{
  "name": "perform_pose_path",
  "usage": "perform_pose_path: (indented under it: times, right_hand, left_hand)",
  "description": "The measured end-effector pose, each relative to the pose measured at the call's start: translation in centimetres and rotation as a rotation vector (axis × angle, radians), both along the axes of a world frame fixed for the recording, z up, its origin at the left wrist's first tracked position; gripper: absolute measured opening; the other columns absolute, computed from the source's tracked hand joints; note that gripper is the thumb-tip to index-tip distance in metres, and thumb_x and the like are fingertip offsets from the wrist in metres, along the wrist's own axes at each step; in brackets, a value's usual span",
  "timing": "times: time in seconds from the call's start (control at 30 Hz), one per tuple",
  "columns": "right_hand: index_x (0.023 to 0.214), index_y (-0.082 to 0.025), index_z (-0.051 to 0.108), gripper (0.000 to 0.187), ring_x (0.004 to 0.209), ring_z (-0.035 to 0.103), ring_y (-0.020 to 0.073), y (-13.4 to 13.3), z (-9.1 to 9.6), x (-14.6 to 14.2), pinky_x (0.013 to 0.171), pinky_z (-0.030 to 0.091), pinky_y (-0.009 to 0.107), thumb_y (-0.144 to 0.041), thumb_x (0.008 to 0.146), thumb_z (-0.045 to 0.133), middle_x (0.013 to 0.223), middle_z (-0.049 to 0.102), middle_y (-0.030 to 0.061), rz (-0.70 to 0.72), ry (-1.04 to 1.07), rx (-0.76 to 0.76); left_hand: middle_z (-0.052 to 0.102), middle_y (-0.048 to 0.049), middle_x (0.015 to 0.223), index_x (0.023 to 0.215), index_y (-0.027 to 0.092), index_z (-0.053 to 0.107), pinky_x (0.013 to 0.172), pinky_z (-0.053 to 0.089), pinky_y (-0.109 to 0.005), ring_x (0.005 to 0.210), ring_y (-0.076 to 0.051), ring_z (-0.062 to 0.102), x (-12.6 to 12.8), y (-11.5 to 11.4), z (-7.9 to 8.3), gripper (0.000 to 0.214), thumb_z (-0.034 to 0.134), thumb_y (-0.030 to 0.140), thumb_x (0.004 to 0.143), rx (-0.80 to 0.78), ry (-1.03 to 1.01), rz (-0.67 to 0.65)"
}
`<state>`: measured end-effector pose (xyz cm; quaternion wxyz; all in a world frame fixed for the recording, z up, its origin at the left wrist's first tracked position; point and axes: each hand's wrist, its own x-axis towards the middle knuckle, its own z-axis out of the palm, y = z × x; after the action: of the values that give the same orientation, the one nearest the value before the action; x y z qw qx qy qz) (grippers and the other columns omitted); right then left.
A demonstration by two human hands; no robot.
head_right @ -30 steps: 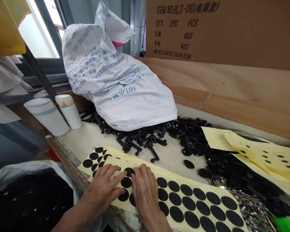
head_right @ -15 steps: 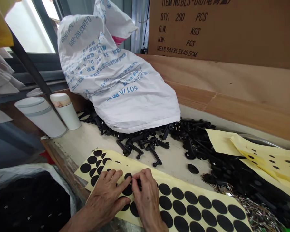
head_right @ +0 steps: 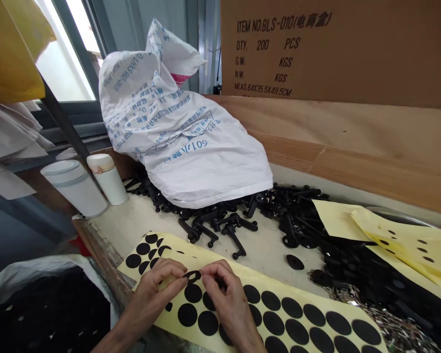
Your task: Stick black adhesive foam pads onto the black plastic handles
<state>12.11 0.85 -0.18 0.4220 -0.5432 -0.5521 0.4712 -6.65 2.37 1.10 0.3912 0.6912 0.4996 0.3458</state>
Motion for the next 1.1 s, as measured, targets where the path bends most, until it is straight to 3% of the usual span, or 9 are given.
perform_pose_path:
  times: [0.13, 0.37, 0.47, 0.6, 0.73, 0.83, 0.93, 1.03, 1.1]
  right_hand:
    - [0.116, -0.023, 0.055, 0.045, 0.078, 0.055, 0.0188, 0.1, -1.2, 1.2, 0.072, 0.045, 0.032, -0.047, 0.079, 0.062, 0.101, 0.052, 0.0041, -0.263, 0.165, -0.039]
    - [0.069, -0.021, 0.059, 0.024, 0.064, 0.047, 0.0157, -0.9, 0.3, 2.2, 0.059, 0.038, 0.027, -0.042, 0.081, 0.06, 0.072, 0.05, -0.0007, -0.182, 0.097, 0.035]
    - [0.066, -0.022, 0.055, 0.02, 0.067, 0.048, 0.0164, -1.6, 1.1, 2.2, 0.062, 0.037, 0.028, -0.033, 0.083, 0.057, 0.073, 0.05, -0.0006, -0.242, -0.006, 0.148]
    - [0.068, -0.023, 0.054, 0.017, 0.074, 0.05, 0.0173, -2.3, 1.8, 2.2, 0.07, 0.037, 0.029, -0.03, 0.084, 0.056, 0.077, 0.052, -0.0009, -0.435, -0.076, 0.345]
    - [0.075, -0.024, 0.057, 0.019, 0.068, 0.049, 0.017, -2.3, 1.5, 2.5, 0.064, 0.038, 0.028, -0.042, 0.081, 0.062, 0.072, 0.054, -0.0016, -0.587, 0.087, 0.215]
    - [0.076, -0.024, 0.058, 0.026, 0.062, 0.048, 0.0157, -2.0, 1.2, 2.7, 0.061, 0.038, 0.028, -0.049, 0.078, 0.065, 0.062, 0.052, -0.0033, -0.612, 0.188, 0.059]
    - [0.104, -0.024, 0.058, 0.04, 0.068, 0.056, 0.0176, -1.8, 1.2, 2.4, 0.065, 0.043, 0.03, -0.05, 0.075, 0.068, 0.074, 0.061, -0.0013, -0.555, 0.376, -0.011]
    - [0.138, -0.026, 0.035, 0.079, 0.086, 0.063, 0.0226, -1.6, 1.5, 1.9, 0.072, 0.048, 0.035, -0.046, 0.071, 0.073, 0.108, 0.065, 0.0062, -0.467, 0.626, -0.074]
    - [0.143, -0.03, 0.025, 0.086, 0.087, 0.064, 0.0209, -1.7, 1.8, 1.8, 0.077, 0.049, 0.036, -0.043, 0.073, 0.073, 0.119, 0.063, 0.0071, -0.393, 0.741, -0.13]
  left_hand:
    - [0.065, -0.003, 0.086, 0.069, 0.02, 0.063, 0.076, 0.04, -0.03, 0.086, -0.021, 0.056, 1.5, 0.5, 1.0, 0.015, 0.058, 0.027, 0.08, -0.179, -0.14, 0.093]
    - [0.059, -0.0013, 0.076, 0.069, 0.018, 0.066, 0.063, 0.038, -0.026, 0.068, -0.016, 0.05, 4.2, 0.0, 1.4, 0.018, 0.062, 0.033, 0.077, -0.317, -0.268, 0.022]
    - [0.061, -0.0037, 0.079, 0.076, 0.019, 0.068, 0.067, 0.04, -0.028, 0.075, -0.019, 0.053, 4.5, 0.5, 1.2, 0.026, 0.053, 0.038, 0.085, -0.166, -0.149, 0.008]
    - [0.062, -0.0067, 0.096, 0.108, 0.025, 0.064, 0.084, 0.041, -0.038, 0.093, -0.027, 0.054, 4.3, 3.7, 0.0, 0.03, 0.057, 0.038, 0.083, 0.185, 0.216, 0.18]
    - [0.062, -0.0074, 0.091, 0.095, 0.024, 0.067, 0.088, 0.038, -0.044, 0.095, -0.03, 0.055, 3.6, 7.5, -0.7, 0.025, 0.066, 0.021, 0.071, 0.218, 0.329, 0.222]
    - [0.065, -0.0058, 0.086, 0.095, 0.022, 0.063, 0.078, 0.043, -0.038, 0.083, -0.026, 0.059, 2.6, 7.5, 0.4, 0.02, 0.061, 0.023, 0.075, 0.175, 0.267, 0.251]
    - [0.068, -0.0051, 0.092, 0.1, 0.023, 0.058, 0.07, 0.046, -0.032, 0.08, -0.022, 0.063, 2.5, 4.6, 1.8, 0.024, 0.06, 0.034, 0.079, 0.016, 0.002, 0.187]
    - [0.071, -0.0091, 0.095, 0.102, 0.021, 0.058, 0.073, 0.046, -0.031, 0.082, -0.022, 0.065, 4.2, 0.8, 1.5, 0.034, 0.067, 0.039, 0.075, -0.47, -0.74, 0.007]
    - [0.071, -0.0118, 0.091, 0.102, 0.017, 0.061, 0.07, 0.045, -0.03, 0.076, -0.02, 0.064, 5.8, -1.1, 0.4, 0.039, 0.068, 0.044, 0.074, -0.742, -1.023, -0.067]
